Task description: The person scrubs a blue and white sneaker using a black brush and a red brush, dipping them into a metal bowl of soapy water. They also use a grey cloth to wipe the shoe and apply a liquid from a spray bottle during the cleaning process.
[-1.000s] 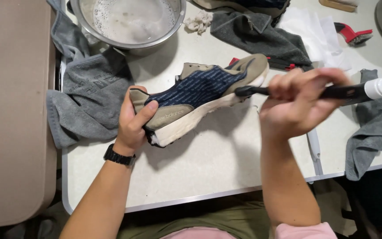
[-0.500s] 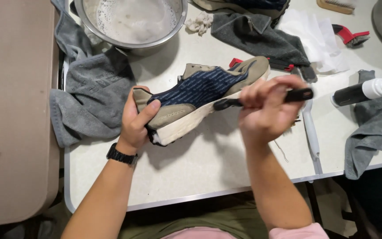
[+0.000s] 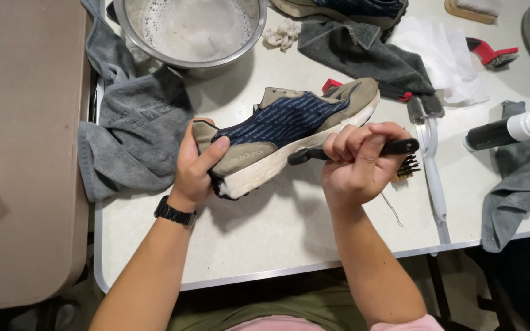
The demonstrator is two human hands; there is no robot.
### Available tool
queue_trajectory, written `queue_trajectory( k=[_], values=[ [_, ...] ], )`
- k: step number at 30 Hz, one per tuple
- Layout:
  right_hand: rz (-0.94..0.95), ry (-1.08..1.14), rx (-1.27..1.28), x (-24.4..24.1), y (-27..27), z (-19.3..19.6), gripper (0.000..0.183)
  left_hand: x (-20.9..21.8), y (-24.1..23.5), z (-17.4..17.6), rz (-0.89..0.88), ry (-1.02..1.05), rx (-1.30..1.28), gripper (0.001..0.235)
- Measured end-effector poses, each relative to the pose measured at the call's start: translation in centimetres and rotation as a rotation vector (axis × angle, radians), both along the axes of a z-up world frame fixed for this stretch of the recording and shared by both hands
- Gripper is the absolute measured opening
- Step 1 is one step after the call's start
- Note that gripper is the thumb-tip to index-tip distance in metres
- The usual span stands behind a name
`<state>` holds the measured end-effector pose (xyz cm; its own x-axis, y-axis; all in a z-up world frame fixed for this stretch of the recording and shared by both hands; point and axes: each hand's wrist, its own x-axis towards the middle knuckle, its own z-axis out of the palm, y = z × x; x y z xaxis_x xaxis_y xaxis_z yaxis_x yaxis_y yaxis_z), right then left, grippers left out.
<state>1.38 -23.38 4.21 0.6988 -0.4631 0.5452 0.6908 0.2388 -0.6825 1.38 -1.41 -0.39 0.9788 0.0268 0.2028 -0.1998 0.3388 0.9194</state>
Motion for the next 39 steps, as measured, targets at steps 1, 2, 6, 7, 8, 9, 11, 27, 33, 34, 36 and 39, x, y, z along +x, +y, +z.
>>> queue_trajectory(
  k=[1, 2, 6, 7, 8, 9, 11, 27, 33, 34, 36, 39],
  values=[
    [-0.008, 0.0, 0.003, 0.8, -1.5, 0.9, 0.011, 0.2, 0.0, -0.1, -0.008, 0.0, 0.003, 0.025],
    [-0.056, 0.017, -0.015, 1.6, -2.9, 1.8, 0.013, 0.2, 0.2, -0.3, -0.006, 0.008, 0.0, 0.025],
    [-0.024, 0.149, -0.046, 3.8, -6.9, 2.7, 0.016, -0.3, 0.3, 0.3, -0.01, -0.008, 0.073, 0.026],
    [-0.027, 0.142, -0.045, 3.8, -7.5, 2.8, 0.016, -0.2, 0.5, 0.1, -0.013, -0.015, 0.073, 0.026],
    [0.004, 0.185, -0.02, 4.0, -7.9, 2.8, 0.017, -0.2, 0.9, -0.1, -0.032, 0.014, 0.063, 0.028],
    [0.034, 0.229, 0.004, 4.2, -8.3, 2.8, 0.018, -0.2, 1.3, -0.2, -0.052, 0.043, 0.052, 0.031],
    [0.076, 0.238, 0.058, 5.4, -9.0, 2.1, 0.018, -0.6, 2.4, -0.3, -0.056, 0.091, 0.047, 0.032],
    [0.031, 0.022, -0.412, -2.0, -6.6, 0.9, 0.027, -2.2, 3.2, -1.4, 0.251, 0.413, -0.017, 0.042],
    [0.312, 0.04, -0.427, -5.0, -7.8, 1.0, 0.018, -4.4, 2.0, -0.2, 0.168, 0.483, -0.197, 0.032],
    [0.312, 0.041, -0.437, -5.2, -7.7, 1.5, 0.018, -4.4, 2.1, -0.7, 0.166, 0.484, -0.206, 0.032],
    [0.215, 0.042, -0.59, -5.7, -7.3, 2.2, 0.019, -4.5, 2.2, -2.0, 0.089, 0.453, -0.208, 0.034],
    [0.134, 0.002, -0.68, -5.8, -7.8, 1.8, 0.013, -4.4, 2.1, -1.6, 0.069, 0.405, -0.151, 0.036]
  ],
)
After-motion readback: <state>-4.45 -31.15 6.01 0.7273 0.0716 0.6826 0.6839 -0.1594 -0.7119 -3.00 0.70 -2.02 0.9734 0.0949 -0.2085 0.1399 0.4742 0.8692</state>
